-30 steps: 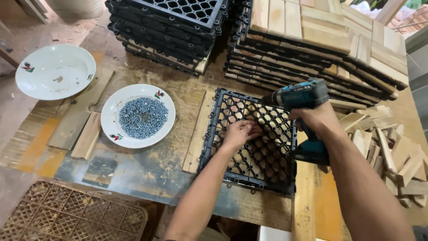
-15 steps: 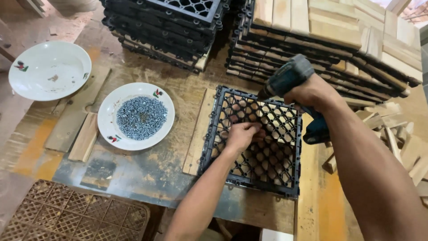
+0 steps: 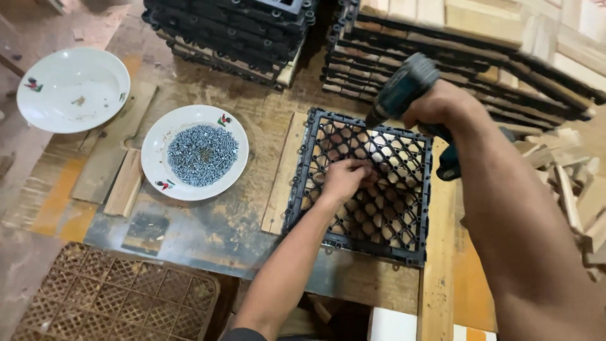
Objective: Assembling wooden deck tiles by screwing wooden slats onto a plastic grid base using a power drill.
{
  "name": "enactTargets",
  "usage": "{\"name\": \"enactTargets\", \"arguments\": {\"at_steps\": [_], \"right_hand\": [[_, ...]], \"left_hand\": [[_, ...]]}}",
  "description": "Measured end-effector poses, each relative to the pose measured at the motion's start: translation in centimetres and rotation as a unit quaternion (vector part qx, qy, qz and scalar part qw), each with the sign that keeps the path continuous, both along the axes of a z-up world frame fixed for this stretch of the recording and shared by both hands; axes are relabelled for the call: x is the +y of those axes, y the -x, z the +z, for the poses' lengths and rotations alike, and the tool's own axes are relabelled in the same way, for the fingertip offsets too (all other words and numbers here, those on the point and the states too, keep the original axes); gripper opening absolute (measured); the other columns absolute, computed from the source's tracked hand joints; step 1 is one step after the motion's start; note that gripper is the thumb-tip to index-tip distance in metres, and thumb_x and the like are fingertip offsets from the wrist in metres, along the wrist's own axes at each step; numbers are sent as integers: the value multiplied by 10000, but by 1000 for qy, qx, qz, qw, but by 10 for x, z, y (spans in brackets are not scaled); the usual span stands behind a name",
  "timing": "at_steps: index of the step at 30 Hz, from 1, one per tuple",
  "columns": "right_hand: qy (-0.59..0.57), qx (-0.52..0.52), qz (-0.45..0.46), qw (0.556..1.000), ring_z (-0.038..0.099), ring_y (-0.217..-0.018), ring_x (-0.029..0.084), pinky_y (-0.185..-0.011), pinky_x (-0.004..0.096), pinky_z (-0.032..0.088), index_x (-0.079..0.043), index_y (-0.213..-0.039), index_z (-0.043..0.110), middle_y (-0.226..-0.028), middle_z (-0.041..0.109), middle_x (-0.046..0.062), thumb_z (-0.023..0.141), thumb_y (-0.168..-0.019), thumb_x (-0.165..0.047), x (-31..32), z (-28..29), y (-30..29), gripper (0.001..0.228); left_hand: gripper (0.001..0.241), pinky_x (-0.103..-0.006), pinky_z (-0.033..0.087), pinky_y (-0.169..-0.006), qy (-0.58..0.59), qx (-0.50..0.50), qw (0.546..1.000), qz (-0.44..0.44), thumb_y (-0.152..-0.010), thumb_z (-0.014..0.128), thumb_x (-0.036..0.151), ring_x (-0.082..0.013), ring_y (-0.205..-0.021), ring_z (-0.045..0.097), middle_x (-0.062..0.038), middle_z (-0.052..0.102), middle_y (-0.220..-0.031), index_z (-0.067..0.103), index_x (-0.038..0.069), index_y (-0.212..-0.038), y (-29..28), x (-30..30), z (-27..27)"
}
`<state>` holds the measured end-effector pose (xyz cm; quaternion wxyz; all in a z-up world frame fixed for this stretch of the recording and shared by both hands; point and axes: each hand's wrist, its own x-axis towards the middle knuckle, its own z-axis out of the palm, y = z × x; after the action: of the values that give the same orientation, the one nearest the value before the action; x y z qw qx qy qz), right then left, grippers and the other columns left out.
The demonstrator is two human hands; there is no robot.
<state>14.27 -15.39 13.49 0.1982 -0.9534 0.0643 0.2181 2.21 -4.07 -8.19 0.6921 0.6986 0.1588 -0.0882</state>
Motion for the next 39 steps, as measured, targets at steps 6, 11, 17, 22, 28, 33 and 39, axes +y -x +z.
{"name": "enactTargets", "arguments": {"at_steps": [6,11,17,22,28,33,39], "right_hand": [[-49,-85,-37,994,721,-876,330,-823,487,548,-41,-963,747,-894,734,189,879,-604,-195,-20,-12,89,412],[-162,-118,-177,964,644,-537,195,-709,341,511,-137,-662,714,-522,637,58,847,-654,-256,-31,0,172,179],[-220,-215,-145,940,558,-417,196,-568,313,492,-111,-437,633,-445,581,93,860,-620,-179,-57,4,216,300],[-227,-193,-121,947,553,-411,205,-542,317,483,-106,-415,623,-434,581,94,823,-646,-188,-74,-7,216,316],[-196,-104,-106,969,673,-894,264,-896,378,522,-94,-1282,681,-1060,748,132,819,-697,-39,-107,6,198,604],[-183,-96,-161,965,612,-665,260,-667,404,522,-43,-1040,717,-780,682,171,765,-759,29,-69,40,187,294],[-201,-154,-130,959,586,-412,265,-446,407,450,24,-586,639,-474,573,170,798,-652,-22,-67,22,120,178]], "left_hand": [[333,-431,631,-832,164,6,985,50,-876,701,206,-346,-1001,730,-209,734,-1089,713,116,-1196,-5,1,-10],[271,-403,604,-939,372,20,924,84,-956,736,218,-247,-953,758,-176,760,-1012,698,21,-1138,0,32,16],[294,-262,664,-812,481,26,875,55,-935,802,278,-168,-887,770,-75,745,-945,706,25,-1048,-15,12,16],[330,-270,658,-820,486,41,872,35,-893,844,334,-174,-887,780,-76,763,-944,728,51,-1016,-6,6,33],[241,-200,656,-517,433,177,883,-40,-950,751,94,-157,-627,705,-158,733,-890,687,-81,-1102,17,30,91],[310,-225,600,-633,333,145,931,-36,-1005,664,269,-171,-741,677,-138,715,-940,700,-35,-1048,22,23,97],[345,-237,517,-551,17,-43,999,-15,-858,763,549,-121,-527,631,44,656,-557,757,242,-700,-11,-14,-26]]}}
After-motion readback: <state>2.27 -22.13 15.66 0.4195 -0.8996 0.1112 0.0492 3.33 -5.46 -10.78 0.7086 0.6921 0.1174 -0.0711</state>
